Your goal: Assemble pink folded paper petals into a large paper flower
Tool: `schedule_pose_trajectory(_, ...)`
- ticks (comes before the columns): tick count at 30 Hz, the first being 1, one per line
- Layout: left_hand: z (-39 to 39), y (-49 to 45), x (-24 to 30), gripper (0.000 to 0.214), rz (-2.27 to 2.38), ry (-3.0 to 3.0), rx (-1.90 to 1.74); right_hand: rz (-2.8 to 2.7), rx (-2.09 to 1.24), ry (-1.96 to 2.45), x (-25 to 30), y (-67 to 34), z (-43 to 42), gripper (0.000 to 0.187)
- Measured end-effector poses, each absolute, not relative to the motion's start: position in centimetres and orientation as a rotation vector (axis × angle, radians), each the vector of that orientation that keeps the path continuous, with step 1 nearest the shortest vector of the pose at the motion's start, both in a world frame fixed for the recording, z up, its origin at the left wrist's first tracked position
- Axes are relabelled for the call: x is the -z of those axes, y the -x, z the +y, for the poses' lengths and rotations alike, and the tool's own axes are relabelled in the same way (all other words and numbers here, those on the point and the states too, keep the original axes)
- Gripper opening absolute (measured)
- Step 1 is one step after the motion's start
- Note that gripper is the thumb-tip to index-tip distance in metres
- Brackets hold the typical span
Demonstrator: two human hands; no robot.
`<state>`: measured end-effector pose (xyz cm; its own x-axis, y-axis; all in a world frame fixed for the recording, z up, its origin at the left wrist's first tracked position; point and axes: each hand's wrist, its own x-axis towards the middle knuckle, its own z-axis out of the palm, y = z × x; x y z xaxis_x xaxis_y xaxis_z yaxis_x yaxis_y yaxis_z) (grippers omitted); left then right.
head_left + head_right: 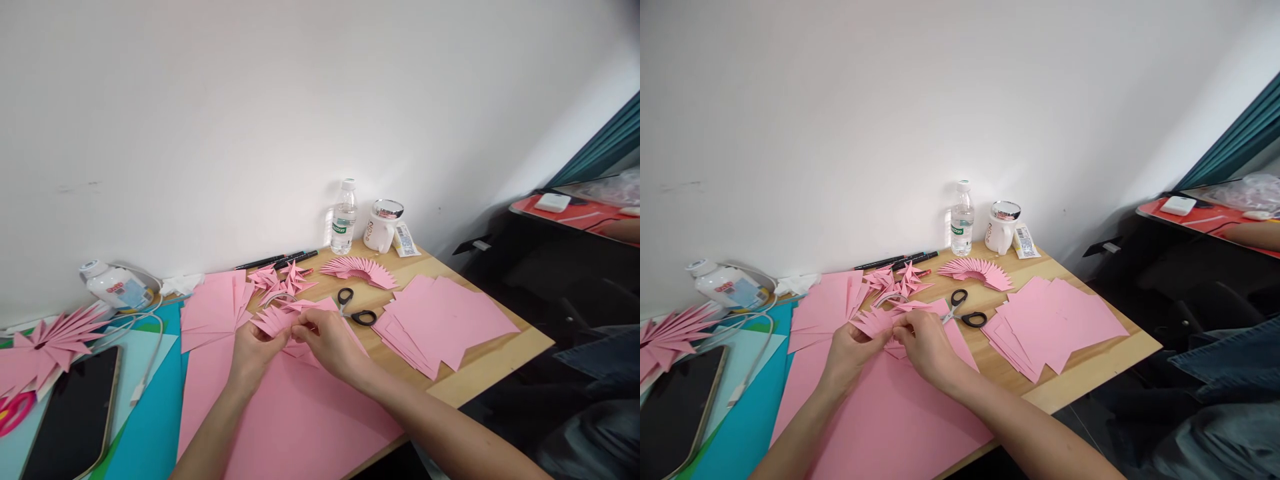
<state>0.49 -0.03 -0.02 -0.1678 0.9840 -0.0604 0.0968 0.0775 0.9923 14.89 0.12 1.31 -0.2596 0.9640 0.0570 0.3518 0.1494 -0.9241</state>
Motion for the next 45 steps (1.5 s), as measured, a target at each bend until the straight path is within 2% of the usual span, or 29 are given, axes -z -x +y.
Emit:
schedule_pose_trajectory(5,-0.1,-0.1,0.2,0.021,1.49,-1.162,-1.228,-1.301,-1.562,1.036,-1.1,-14.9,-0.6,0.018)
schedule_pose_trajectory(7,-0.1,0.0,0.3,0.022,1.454,-1.132,-1.249,-1.128,-1.628,1.015,-0.9,-14.8,-0.8,0.025)
schedule_pose_trajectory(9,-0.1,0.0,0.3,0.022,1.405,-1.079,-1.279,-1.101,-1.607,1.036,-0.5,-14.6,-0.8,0.029)
schedule_pose_trajectory(12,0.0,-0.1,0.1,0.022,1.322,-1.0,-1.278,-1.215,-1.538,1.05,0.4,-14.3,-0.5,0.017)
schedule_pose_trajectory(15,0.0,-0.2,-0.2,0.023,1.239,-0.955,-1.271,-1.286,-1.481,1.077,0.8,-14.1,0.1,0.016)
schedule_pose_trajectory(23,0.1,0.0,-0.4,0.021,1.091,-0.942,-1.291,-1.467,-1.372,1.151,-1.4,-14.4,1.2,0.006)
schedule_pose_trajectory(29,0.2,0.1,-0.5,0.027,1.07,-0.9,-1.284,-1.595,-1.329,1.05,-1.2,-14.4,2.0,0.01)
schedule_pose_trajectory(37,0.4,0.3,0.0,0.022,1.161,-1.076,-1.272,-1.59,-1.33,0.973,-0.2,-14.7,2.5,0.013)
schedule_pose_trajectory(43,0.5,0.2,0.0,0.02,1.147,-1.156,-1.323,-1.433,-1.398,0.956,0.2,-14.7,2.4,0.006)
schedule_pose_trajectory(45,0.5,0.3,0.1,0.018,1.18,-1.148,-1.332,-1.353,-1.393,0.955,0.4,-14.6,2.3,0.01)
